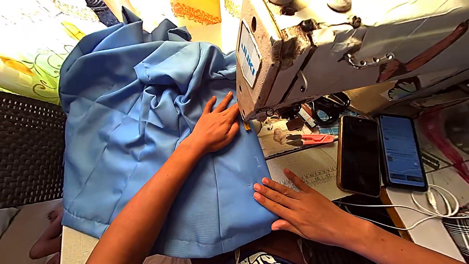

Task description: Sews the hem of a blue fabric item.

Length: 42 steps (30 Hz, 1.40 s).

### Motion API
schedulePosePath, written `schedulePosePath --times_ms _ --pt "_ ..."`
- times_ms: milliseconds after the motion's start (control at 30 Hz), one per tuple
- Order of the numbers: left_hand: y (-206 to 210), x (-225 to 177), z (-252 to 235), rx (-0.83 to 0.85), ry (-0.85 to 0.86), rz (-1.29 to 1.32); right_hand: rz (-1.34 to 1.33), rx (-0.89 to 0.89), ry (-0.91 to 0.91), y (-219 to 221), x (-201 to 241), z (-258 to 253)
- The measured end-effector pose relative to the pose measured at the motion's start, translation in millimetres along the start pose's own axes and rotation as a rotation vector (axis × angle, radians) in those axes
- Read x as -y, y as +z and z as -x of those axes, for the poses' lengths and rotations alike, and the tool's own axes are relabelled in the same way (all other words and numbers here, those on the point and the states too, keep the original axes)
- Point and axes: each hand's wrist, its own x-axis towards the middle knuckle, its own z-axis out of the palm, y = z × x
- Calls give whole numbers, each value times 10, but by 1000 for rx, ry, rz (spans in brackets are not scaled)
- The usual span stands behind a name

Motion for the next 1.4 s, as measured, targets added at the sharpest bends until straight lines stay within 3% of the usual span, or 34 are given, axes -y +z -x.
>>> schedulePosePath --times_ms 533,733,900,1400 --pt "-13 34 0 8 -2 -30 -38 0 -8 8 -43 -18" --pt "-43 -86 80 -160 -8 85 -29 -32 -2 61 -43 -17" --pt "18 -218 142 8 -169 19 -29 -41 -6 68 -53 -14" --pt "36 -257 145 55 -177 -53 -53 -41 6 60 -47 -9"
